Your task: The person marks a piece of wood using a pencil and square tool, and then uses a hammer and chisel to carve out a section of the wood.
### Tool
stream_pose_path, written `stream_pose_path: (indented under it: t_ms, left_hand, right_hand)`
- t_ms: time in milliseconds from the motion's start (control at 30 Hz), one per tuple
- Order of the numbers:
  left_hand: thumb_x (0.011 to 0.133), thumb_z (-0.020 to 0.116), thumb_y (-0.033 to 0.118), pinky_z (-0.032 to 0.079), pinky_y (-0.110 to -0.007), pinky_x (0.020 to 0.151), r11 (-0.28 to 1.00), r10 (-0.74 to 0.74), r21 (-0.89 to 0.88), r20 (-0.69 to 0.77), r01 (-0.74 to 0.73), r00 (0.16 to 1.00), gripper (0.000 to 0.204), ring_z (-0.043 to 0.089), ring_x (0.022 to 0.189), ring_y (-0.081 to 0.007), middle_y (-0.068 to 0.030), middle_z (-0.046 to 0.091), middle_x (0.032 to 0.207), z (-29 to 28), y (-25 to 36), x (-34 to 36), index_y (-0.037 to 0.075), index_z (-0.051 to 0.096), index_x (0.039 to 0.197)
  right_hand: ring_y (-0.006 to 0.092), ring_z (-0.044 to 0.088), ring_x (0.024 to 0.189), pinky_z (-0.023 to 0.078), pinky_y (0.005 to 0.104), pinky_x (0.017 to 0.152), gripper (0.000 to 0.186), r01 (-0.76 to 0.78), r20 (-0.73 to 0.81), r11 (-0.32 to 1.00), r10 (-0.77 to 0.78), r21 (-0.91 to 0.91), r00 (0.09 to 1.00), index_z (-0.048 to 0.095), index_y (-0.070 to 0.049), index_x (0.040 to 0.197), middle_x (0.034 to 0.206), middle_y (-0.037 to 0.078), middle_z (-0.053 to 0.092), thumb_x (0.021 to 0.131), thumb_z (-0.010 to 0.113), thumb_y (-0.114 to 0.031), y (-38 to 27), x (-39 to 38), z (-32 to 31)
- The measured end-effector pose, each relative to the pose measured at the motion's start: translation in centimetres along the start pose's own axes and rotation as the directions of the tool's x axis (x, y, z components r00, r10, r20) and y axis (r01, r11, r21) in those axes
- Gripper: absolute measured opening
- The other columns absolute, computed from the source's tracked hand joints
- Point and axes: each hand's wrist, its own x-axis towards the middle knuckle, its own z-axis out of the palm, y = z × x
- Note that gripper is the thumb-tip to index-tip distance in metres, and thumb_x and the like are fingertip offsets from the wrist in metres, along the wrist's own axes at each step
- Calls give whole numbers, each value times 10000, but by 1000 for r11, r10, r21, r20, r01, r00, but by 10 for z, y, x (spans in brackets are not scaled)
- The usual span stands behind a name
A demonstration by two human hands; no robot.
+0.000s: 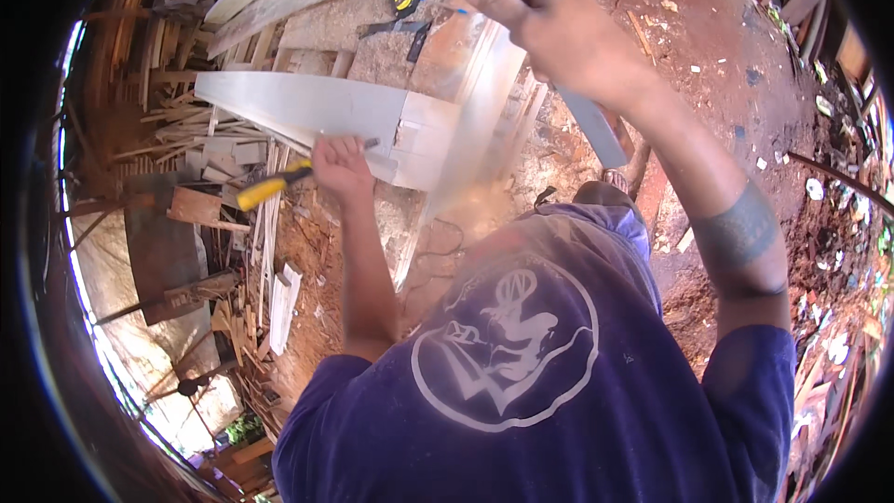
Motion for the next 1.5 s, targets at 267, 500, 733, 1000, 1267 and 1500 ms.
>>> stream_pose_path:
  t_ms: [267,500,733,1000,1267,1500]
  left_hand:
    - [1051,436,159,294,-364,575,943,-167,318,199,97,966,486,265,514,-154,5,240,545,-4,-11,15,121,272,594]
    - [1031,472,103,261,-335,537,929,-108,368,178,36,978,483,258,501,-119,28,246,549,-15,-21,10,122,258,597]
    - [1026,487,118,251,-332,533,931,-125,361,184,52,975,491,250,500,-113,31,249,543,-13,-21,12,124,248,597]
    - [1060,431,155,258,-346,571,868,-122,496,208,3,971,495,233,522,-135,15,231,551,-11,-23,7,119,253,599]
    - [1039,486,136,275,-326,557,865,-62,500,192,-43,980,483,274,534,-116,17,286,551,-7,-29,3,111,272,607]
    - [1006,547,128,391,-303,614,732,104,635,253,-247,962,279,469,663,-116,-22,543,732,-19,-33,6,28,522,746]
  right_hand:
    - [146,599,569,507,348,600,655,23,56,999,-26,39,998,646,65,1120,686,73,554,979,579,-571,0,3,20]
    - [68,484,473,410,268,468,595,26,17,999,-26,44,999,641,31,1130,646,-13,483,996,585,-546,-1,1,27]
    - [130,578,543,473,318,564,639,50,33,999,-50,16,998,646,46,1152,669,49,557,986,569,-566,-3,4,29]
    - [289,700,748,528,422,743,634,71,41,993,-68,-92,997,644,63,1146,754,189,661,984,559,-545,-12,0,32]
    - [288,657,620,497,442,610,478,449,51,866,-449,-222,892,615,42,1103,665,182,601,993,626,-424,-18,2,51]
    - [395,717,763,583,483,702,413,657,153,737,-639,-160,754,623,48,1054,758,220,683,973,619,-356,-93,-21,59]
